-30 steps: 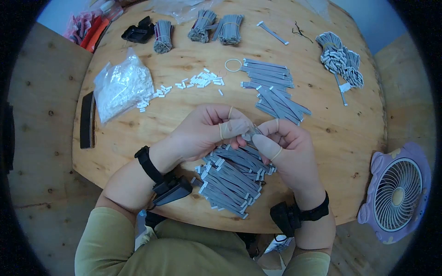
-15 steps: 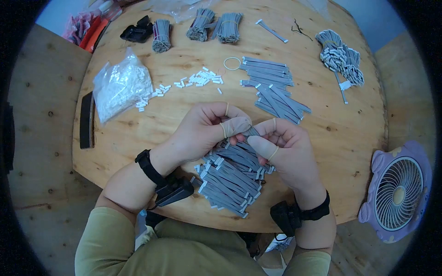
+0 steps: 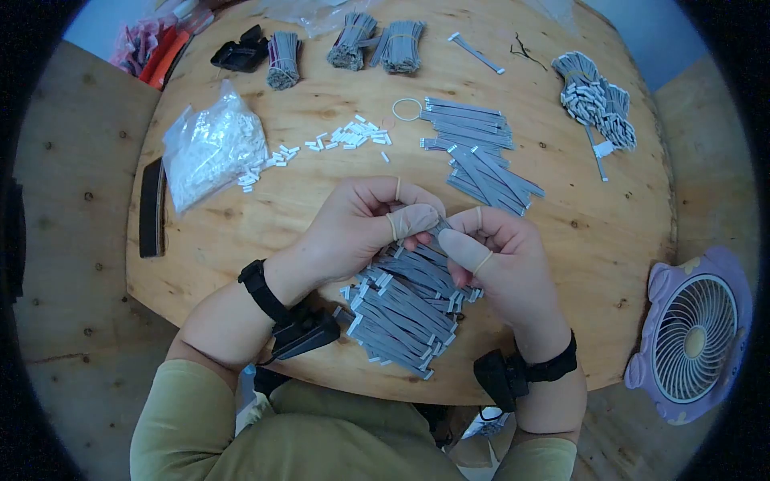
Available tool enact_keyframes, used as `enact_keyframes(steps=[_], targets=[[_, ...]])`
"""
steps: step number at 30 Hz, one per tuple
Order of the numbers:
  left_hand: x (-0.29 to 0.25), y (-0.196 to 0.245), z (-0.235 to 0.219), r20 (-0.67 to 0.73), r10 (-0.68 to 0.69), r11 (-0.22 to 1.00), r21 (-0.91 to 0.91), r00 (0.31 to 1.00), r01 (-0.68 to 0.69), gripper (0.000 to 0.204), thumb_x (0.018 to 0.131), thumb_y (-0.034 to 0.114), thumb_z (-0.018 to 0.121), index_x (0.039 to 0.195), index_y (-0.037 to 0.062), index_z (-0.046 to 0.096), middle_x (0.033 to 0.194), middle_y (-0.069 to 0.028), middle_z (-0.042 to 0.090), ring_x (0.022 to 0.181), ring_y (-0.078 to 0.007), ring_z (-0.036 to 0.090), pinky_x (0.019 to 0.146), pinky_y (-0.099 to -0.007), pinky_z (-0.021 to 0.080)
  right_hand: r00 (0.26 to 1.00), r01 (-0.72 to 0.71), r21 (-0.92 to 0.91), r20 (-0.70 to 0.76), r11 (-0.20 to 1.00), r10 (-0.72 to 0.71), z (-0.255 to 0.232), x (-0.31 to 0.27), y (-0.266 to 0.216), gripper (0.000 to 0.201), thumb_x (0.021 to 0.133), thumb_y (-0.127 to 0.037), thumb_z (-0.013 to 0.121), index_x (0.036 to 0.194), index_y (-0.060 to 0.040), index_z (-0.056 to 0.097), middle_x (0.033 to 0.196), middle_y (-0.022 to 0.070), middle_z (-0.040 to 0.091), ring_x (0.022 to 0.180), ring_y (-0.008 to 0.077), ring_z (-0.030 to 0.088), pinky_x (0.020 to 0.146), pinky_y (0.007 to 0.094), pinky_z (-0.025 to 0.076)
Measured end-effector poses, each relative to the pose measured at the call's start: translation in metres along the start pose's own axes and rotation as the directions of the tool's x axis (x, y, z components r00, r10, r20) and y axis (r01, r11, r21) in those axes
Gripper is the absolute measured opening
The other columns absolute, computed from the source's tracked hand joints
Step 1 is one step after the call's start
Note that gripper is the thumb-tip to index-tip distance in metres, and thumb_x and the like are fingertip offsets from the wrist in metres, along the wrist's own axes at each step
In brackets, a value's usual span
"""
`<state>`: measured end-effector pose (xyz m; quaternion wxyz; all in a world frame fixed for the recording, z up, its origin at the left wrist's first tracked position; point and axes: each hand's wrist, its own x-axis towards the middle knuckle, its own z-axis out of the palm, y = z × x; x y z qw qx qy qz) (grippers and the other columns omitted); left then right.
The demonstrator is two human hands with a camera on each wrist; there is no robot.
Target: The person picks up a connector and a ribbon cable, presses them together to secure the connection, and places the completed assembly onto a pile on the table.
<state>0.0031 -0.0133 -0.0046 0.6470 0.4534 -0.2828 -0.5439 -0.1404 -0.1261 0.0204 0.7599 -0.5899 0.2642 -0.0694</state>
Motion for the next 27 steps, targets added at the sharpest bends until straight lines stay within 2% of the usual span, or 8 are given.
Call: enact_keyframes(steps=[14, 17, 23, 27], targets=[[0.0003, -0.0029, -0.0002, 0.026, 0.015, 0.997, -0.073, 1.0, -0.013, 0.017, 0.083, 0.015, 0.056, 0.092, 0.0009, 0.059, 0.078, -0.0024, 0.059, 0.066, -0.0055, 0.053, 0.062, -0.018, 0.045, 0.999, 0.017, 0.104, 0.043, 0.994, -0.022, 0.001, 0.0021, 0.003, 0.009, 0.081, -0.012, 0.056, 0.083, -0.0027, 0.054, 0.06, -0.0006, 0.052, 0.048, 0.0039, 0.045, 0.043, 0.016, 0.03], [0.0007, -0.003, -0.002, 0.042, -0.01, 0.997, -0.071, 0.999, 0.013, 0.017, 0.083, 0.015, 0.056, 0.092, 0.0005, 0.058, 0.08, -0.003, 0.059, 0.067, -0.0062, 0.053, 0.062, -0.0186, 0.045, 0.998, 0.026, 0.106, 0.056, 0.994, -0.032, 0.0008, 0.0016, 0.0022, 0.009, 0.081, -0.012, 0.056, 0.083, -0.0027, 0.054, 0.06, -0.0007, 0.051, 0.049, 0.0042, 0.045, 0.043, 0.0163, 0.03], [0.0001, -0.0026, -0.0046, 0.104, -0.06, 0.975, -0.209, 0.993, 0.08, 0.017, 0.083, 0.014, 0.055, 0.091, -0.0001, 0.058, 0.081, -0.0044, 0.059, 0.069, -0.0081, 0.054, 0.062, -0.0193, 0.045, 0.998, 0.005, 0.112, 0.068, 0.994, -0.013, 0.0007, 0.0, 0.0009, 0.01, 0.081, -0.012, 0.056, 0.082, -0.0025, 0.054, 0.061, -0.0007, 0.051, 0.049, 0.0042, 0.044, 0.044, 0.0166, 0.03], [-0.0005, -0.0017, -0.007, 0.125, -0.093, 0.969, -0.216, 0.988, 0.119, 0.017, 0.084, 0.015, 0.055, 0.092, 0.0002, 0.058, 0.082, -0.0047, 0.059, 0.07, -0.0087, 0.054, 0.063, -0.0194, 0.045, 0.996, 0.003, 0.086, 0.088, 0.996, -0.011, 0.0006, 0.0002, 0.0007, 0.01, 0.081, -0.013, 0.056, 0.082, -0.0028, 0.054, 0.062, -0.0009, 0.051, 0.049, 0.004, 0.043, 0.044, 0.0164, 0.03]])
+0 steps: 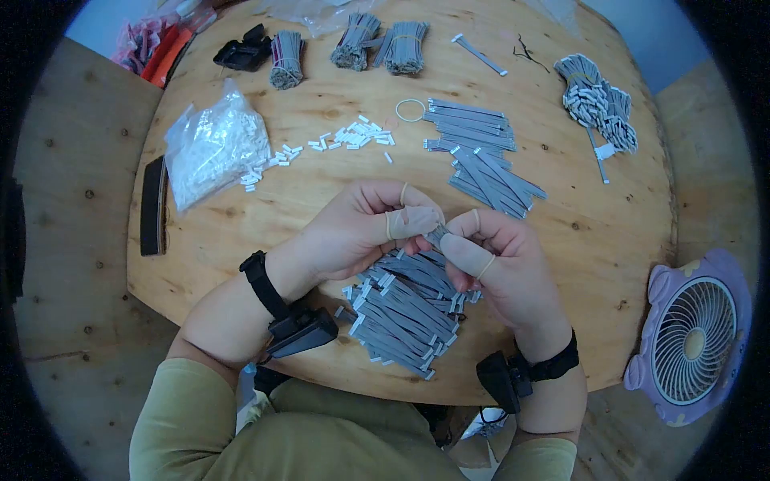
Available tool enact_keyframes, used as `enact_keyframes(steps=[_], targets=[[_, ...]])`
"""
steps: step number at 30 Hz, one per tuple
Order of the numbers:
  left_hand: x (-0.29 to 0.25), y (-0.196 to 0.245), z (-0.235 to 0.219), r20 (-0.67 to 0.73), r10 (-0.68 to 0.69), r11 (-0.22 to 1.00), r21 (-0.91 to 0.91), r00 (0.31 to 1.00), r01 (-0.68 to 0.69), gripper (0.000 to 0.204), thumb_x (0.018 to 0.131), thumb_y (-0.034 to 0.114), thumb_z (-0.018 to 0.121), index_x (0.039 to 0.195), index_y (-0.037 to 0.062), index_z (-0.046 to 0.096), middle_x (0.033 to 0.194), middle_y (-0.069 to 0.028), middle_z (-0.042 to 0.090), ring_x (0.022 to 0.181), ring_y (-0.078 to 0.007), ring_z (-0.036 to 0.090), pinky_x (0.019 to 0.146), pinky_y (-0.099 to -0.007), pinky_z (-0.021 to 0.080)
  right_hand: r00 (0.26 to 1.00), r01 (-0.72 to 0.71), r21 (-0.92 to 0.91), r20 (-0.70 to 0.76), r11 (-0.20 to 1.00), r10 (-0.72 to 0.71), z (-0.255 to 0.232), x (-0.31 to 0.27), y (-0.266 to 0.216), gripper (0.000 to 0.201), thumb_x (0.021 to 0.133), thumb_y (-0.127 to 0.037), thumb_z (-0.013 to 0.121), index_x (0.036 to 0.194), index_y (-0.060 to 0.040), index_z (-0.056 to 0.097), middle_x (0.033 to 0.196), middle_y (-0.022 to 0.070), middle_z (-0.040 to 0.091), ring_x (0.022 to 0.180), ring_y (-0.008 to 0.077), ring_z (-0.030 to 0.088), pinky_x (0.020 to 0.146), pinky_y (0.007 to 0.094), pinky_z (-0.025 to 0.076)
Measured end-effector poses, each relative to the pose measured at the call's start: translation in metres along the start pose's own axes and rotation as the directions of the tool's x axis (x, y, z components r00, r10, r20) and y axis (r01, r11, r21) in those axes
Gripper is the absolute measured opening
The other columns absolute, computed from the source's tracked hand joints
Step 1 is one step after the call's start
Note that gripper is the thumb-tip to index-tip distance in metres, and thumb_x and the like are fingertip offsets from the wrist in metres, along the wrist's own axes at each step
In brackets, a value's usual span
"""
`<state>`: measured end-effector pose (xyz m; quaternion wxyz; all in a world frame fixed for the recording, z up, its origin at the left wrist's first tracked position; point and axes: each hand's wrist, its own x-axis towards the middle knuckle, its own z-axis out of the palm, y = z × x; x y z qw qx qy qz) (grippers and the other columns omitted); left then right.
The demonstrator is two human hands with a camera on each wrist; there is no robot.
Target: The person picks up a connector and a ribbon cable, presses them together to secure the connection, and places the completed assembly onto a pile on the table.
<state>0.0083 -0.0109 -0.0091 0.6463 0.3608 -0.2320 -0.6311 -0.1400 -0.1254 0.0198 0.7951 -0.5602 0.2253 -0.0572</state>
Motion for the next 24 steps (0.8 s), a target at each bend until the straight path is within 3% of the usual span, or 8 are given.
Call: enact_keyframes(steps=[8, 14, 24], targets=[[0.0008, -0.0016, 0.0002, -0.036, -0.024, 0.997, -0.078, 0.999, 0.022, 0.016, 0.083, 0.016, 0.055, 0.091, 0.0013, 0.057, 0.081, -0.004, 0.058, 0.07, -0.0086, 0.054, 0.063, -0.019, 0.045, 0.999, 0.048, 0.05, -0.018, 0.998, -0.047, 0.001, 0.0023, 0.0039, 0.009, 0.079, -0.01, 0.058, 0.085, -0.003, 0.054, 0.064, -0.001, 0.053, 0.051, 0.0042, 0.046, 0.045, 0.0164, 0.034], [0.001, -0.0025, 0.0015, -0.059, 0.006, 1.0, 0.031, 0.998, -0.004, 0.017, 0.084, 0.017, 0.055, 0.09, 0.0013, 0.057, 0.079, -0.0032, 0.058, 0.067, -0.0077, 0.053, 0.061, -0.0183, 0.044, 0.989, 0.094, 0.033, -0.122, 0.995, -0.089, 0.0051, 0.0027, 0.0038, 0.009, 0.078, -0.006, 0.059, 0.085, -0.0028, 0.055, 0.063, -0.001, 0.053, 0.051, 0.0043, 0.047, 0.046, 0.0166, 0.036], [0.0022, -0.0033, 0.0036, -0.122, 0.055, 0.98, 0.197, 0.991, -0.03, 0.019, 0.084, 0.019, 0.055, 0.09, 0.0007, 0.058, 0.076, -0.0019, 0.058, 0.065, -0.0055, 0.052, 0.059, -0.017, 0.044, 0.986, 0.077, 0.006, -0.148, 0.997, -0.075, 0.0014, 0.0023, 0.0033, 0.008, 0.077, -0.006, 0.06, 0.083, -0.0016, 0.056, 0.063, -0.0009, 0.054, 0.051, 0.0038, 0.047, 0.047, 0.0162, 0.037]])
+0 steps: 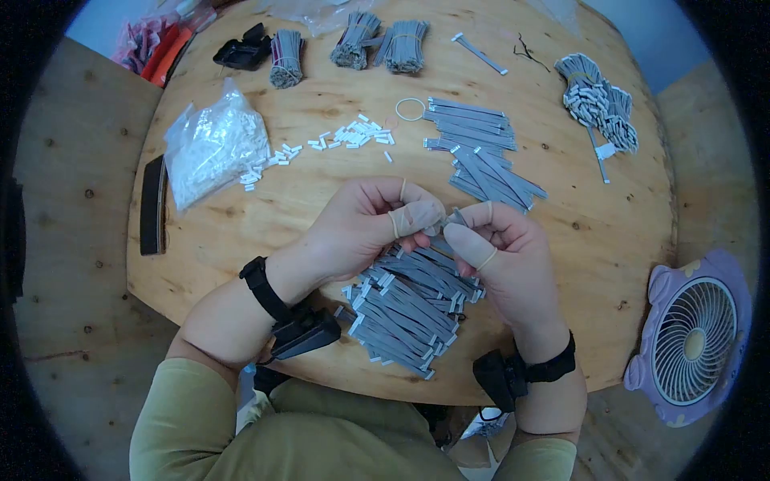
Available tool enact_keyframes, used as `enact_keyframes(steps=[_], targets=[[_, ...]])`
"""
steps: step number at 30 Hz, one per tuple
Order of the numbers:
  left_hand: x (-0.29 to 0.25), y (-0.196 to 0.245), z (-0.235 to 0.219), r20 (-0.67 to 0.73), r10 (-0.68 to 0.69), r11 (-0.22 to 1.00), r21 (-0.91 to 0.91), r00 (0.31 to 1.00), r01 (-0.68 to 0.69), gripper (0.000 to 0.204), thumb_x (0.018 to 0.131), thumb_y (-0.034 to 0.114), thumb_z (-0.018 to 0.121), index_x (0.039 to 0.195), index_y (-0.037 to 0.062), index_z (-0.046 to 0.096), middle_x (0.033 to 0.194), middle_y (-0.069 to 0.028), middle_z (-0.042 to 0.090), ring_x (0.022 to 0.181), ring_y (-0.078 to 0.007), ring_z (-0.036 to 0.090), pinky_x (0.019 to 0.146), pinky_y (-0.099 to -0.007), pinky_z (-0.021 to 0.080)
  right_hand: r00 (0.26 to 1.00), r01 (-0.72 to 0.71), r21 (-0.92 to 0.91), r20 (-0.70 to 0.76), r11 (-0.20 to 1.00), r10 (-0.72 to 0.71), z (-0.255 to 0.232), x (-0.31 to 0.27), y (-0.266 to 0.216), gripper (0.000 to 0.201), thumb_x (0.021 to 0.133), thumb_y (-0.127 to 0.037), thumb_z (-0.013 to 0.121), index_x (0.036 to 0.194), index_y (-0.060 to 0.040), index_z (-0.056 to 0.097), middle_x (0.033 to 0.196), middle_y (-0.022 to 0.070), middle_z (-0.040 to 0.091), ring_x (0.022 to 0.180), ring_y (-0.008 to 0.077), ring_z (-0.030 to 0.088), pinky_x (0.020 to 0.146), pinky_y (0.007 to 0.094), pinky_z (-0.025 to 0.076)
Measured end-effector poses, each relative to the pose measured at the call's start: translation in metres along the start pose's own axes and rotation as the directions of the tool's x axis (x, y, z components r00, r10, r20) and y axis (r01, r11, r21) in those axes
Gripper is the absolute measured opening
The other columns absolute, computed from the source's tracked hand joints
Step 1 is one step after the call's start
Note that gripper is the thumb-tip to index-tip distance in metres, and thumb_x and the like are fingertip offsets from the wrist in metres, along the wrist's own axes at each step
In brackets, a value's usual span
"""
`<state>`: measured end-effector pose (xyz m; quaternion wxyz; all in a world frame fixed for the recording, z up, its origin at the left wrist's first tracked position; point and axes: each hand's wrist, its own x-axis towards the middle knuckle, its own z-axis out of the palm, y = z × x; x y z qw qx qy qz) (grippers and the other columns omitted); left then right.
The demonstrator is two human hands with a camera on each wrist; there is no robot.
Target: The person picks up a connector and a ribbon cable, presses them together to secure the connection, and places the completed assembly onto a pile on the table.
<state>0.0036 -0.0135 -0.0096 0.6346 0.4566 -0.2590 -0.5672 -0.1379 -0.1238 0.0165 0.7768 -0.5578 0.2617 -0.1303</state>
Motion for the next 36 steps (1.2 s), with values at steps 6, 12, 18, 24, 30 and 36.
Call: enact_keyframes(steps=[6, 12, 18, 24, 30, 36], targets=[[-0.001, 0.003, 0.002, -0.021, 0.042, 0.998, 0.047, 0.999, -0.041, 0.018, 0.084, 0.018, 0.056, 0.088, 0.0007, 0.059, 0.075, -0.001, 0.059, 0.063, -0.0042, 0.051, 0.058, -0.0165, 0.043, 0.999, -0.023, -0.072, 0.021, 0.997, 0.025, -0.001, -0.001, 0.0, 0.01, 0.076, -0.006, 0.062, 0.084, -0.001, 0.057, 0.067, 0.0007, 0.057, 0.053, 0.0034, 0.048, 0.048, 0.0158, 0.038], [-0.001, 0.0, 0.003, -0.036, 0.077, 0.994, 0.076, 0.996, -0.074, 0.019, 0.084, 0.02, 0.055, 0.087, 0.0015, 0.058, 0.074, -0.0002, 0.058, 0.062, -0.0039, 0.05, 0.058, -0.0166, 0.042, 1.0, -0.02, -0.082, -0.005, 0.996, 0.02, 0.003, -0.001, -0.003, 0.011, 0.076, -0.006, 0.061, 0.085, -0.0012, 0.057, 0.068, 0.0005, 0.058, 0.054, 0.0033, 0.049, 0.049, 0.0156, 0.039], [-0.001, 0.0, 0.003, -0.027, 0.079, 0.995, 0.069, 0.997, -0.077, 0.019, 0.084, 0.02, 0.055, 0.087, 0.0015, 0.057, 0.074, -0.0001, 0.057, 0.063, -0.004, 0.05, 0.058, -0.0169, 0.042, 0.999, 0.011, -0.045, -0.033, 0.999, -0.013, 0.003, 0.001, 0.001, 0.008, 0.077, -0.007, 0.06, 0.083, -0.0018, 0.056, 0.063, -0.002, 0.053, 0.053, 0.0029, 0.046, 0.048, 0.016, 0.037], [-0.001, 0.002, 0.005, -0.055, 0.044, 0.997, 0.059, 0.998, -0.041, 0.018, 0.084, 0.019, 0.056, 0.087, 0.0015, 0.058, 0.073, 0.0, 0.057, 0.062, -0.0039, 0.05, 0.057, -0.0167, 0.042, 0.999, 0.012, -0.01, -0.048, 1.0, -0.013, 0.0, 0.002, 0.003, 0.007, 0.078, -0.007, 0.06, 0.081, -0.0021, 0.056, 0.062, -0.0022, 0.052, 0.051, 0.0024, 0.045, 0.047, 0.016, 0.035], [-0.001, 0.0, 0.005, -0.035, 0.089, 0.992, 0.09, 0.995, -0.085, 0.017, 0.082, 0.019, 0.058, 0.086, 0.0018, 0.058, 0.072, 0.0002, 0.058, 0.062, -0.0038, 0.051, 0.057, -0.0164, 0.042, 1.0, 0.007, -0.057, 0.001, 0.998, -0.007, 0.001, 0.0, 0.002, 0.009, 0.077, -0.009, 0.061, 0.082, -0.0022, 0.056, 0.062, -0.0034, 0.052, 0.05, 0.0015, 0.043, 0.045, 0.0151, 0.034], [-0.002, 0.004, 0.006, -0.009, 0.07, 0.995, 0.076, 0.998, -0.069, 0.016, 0.082, 0.015, 0.057, 0.091, 0.001, 0.058, 0.077, -0.0013, 0.059, 0.064, -0.0051, 0.053, 0.059, -0.0178, 0.044, 1.0, -0.004, -0.052, -0.013, 0.999, 0.003, 0.001, -0.001, 0.003, 0.009, 0.077, -0.009, 0.061, 0.081, -0.0025, 0.057, 0.059, -0.0043, 0.051, 0.047, 0.0005, 0.041, 0.042, 0.0147, 0.03]])
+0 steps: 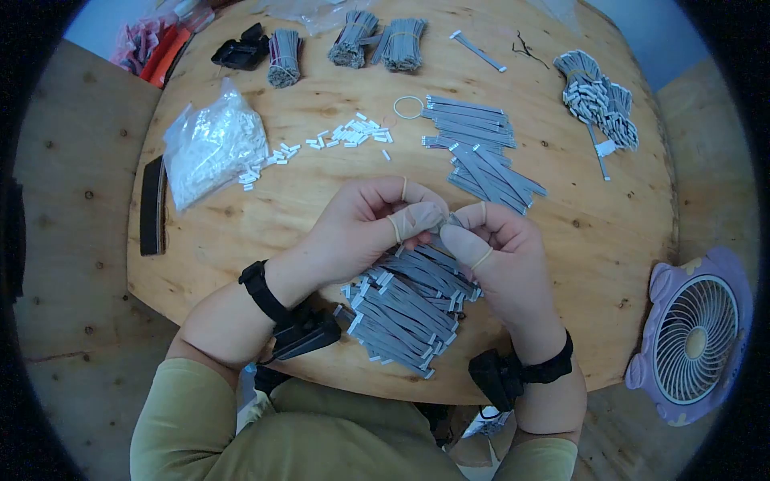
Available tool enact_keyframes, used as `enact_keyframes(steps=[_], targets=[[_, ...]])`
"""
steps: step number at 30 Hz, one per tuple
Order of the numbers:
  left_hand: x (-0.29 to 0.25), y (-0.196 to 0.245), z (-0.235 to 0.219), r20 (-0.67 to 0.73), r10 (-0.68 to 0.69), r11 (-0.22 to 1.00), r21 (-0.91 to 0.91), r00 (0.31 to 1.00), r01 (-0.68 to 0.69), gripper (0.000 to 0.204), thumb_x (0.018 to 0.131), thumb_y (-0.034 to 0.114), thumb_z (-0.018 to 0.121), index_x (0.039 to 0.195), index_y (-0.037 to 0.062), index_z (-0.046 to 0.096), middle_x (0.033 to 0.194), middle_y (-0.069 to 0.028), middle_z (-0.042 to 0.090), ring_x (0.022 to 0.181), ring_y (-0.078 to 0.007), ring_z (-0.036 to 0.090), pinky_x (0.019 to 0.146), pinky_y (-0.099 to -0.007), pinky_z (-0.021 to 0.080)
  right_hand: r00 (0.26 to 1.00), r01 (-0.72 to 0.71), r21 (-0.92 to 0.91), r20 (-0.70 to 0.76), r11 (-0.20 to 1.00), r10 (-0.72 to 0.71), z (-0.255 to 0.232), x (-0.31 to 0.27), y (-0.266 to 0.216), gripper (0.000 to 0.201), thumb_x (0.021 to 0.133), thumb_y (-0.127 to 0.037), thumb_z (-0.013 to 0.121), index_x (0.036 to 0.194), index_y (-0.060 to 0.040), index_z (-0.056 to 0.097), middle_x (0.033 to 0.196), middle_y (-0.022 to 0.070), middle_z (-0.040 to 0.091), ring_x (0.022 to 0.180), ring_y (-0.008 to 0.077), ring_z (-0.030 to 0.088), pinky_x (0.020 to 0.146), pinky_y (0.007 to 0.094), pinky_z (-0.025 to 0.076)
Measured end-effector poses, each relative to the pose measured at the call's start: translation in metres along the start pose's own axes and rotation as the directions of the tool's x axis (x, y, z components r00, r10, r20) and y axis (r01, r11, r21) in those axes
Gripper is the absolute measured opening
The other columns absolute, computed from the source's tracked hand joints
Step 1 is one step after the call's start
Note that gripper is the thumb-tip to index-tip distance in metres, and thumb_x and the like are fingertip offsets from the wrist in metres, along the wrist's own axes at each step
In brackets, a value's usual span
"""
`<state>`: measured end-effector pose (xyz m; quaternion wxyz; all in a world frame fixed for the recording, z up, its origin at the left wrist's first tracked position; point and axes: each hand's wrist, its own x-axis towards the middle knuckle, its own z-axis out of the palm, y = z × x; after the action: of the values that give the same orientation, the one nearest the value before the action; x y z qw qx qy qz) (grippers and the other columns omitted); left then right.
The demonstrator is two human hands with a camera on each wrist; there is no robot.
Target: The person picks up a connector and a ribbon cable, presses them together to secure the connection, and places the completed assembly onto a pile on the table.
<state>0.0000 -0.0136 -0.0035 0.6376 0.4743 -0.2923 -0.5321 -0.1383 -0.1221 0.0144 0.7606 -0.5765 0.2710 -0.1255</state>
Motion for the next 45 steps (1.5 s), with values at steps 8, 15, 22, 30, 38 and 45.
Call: enact_keyframes(steps=[8, 15, 22, 30, 38, 45], targets=[[0.0031, -0.0026, -0.009, 0.05, -0.077, 0.955, -0.282, 0.996, 0.088, 0.02, 0.082, 0.006, 0.055, 0.101, -0.0007, 0.054, 0.084, -0.0082, 0.06, 0.068, -0.0096, 0.057, 0.062, -0.0187, 0.047, 1.0, 0.008, -0.001, -0.019, 1.0, -0.008, -0.0012, 0.0001, -0.0025, 0.007, 0.078, -0.009, 0.06, 0.08, -0.0029, 0.057, 0.058, -0.0045, 0.05, 0.045, 0.0005, 0.04, 0.041, 0.0147, 0.029], [0.002, -0.0011, -0.009, 0.091, -0.117, 0.914, -0.38, 0.989, 0.143, 0.018, 0.081, 0.006, 0.055, 0.098, -0.0005, 0.055, 0.086, -0.0088, 0.06, 0.072, -0.0109, 0.058, 0.067, -0.0204, 0.049, 1.0, 0.003, 0.021, 0.025, 1.0, -0.003, -0.0031, -0.0015, -0.0049, 0.008, 0.077, -0.009, 0.061, 0.081, -0.003, 0.057, 0.061, -0.004, 0.051, 0.047, 0.0007, 0.041, 0.042, 0.015, 0.03], [0.0005, 0.0018, -0.0076, 0.121, -0.13, 0.912, -0.375, 0.984, 0.167, 0.019, 0.08, 0.007, 0.057, 0.097, -0.0008, 0.056, 0.085, -0.0072, 0.059, 0.072, -0.0109, 0.058, 0.064, -0.0199, 0.049, 0.998, -0.008, -0.005, 0.059, 1.0, 0.008, -0.0048, -0.0025, -0.0075, 0.009, 0.075, -0.007, 0.062, 0.081, -0.0031, 0.056, 0.067, -0.0025, 0.056, 0.054, 0.0008, 0.047, 0.047, 0.0146, 0.034], [0.0003, 0.0009, -0.0082, 0.123, -0.14, 0.935, -0.311, 0.982, 0.173, 0.018, 0.08, 0.007, 0.058, 0.096, -0.0017, 0.056, 0.08, -0.0061, 0.06, 0.068, -0.0103, 0.058, 0.061, -0.0196, 0.049, 0.995, -0.014, 0.032, 0.099, 0.999, 0.011, -0.003, -0.0036, -0.0088, 0.009, 0.075, -0.005, 0.062, 0.082, -0.0024, 0.056, 0.072, -0.0006, 0.058, 0.062, 0.0032, 0.052, 0.055, 0.0162, 0.04], [-0.0007, 0.0028, -0.0081, 0.14, -0.148, 0.935, -0.303, 0.979, 0.185, 0.019, 0.08, 0.008, 0.058, 0.096, -0.0022, 0.057, 0.081, -0.0065, 0.06, 0.069, -0.0096, 0.057, 0.061, -0.0193, 0.049, 0.995, 0.0, 0.025, 0.104, 1.0, -0.002, -0.0042, -0.0035, -0.0073, 0.009, 0.075, -0.005, 0.062, 0.081, -0.0021, 0.056, 0.072, -0.0008, 0.058, 0.062, 0.0029, 0.051, 0.055, 0.0159, 0.04], [-0.0011, 0.0024, -0.0092, 0.15, -0.136, 0.929, -0.325, 0.979, 0.179, 0.023, 0.078, 0.006, 0.059, 0.099, -0.0033, 0.056, 0.084, -0.0088, 0.06, 0.072, -0.0126, 0.059, 0.066, -0.0225, 0.049, 0.996, 0.032, -0.014, 0.08, 0.999, -0.031, -0.0049, -0.0026, -0.006, 0.009, 0.076, -0.006, 0.062, 0.079, -0.0018, 0.055, 0.07, -0.0017, 0.056, 0.059, 0.0013, 0.048, 0.052, 0.0148, 0.037]])
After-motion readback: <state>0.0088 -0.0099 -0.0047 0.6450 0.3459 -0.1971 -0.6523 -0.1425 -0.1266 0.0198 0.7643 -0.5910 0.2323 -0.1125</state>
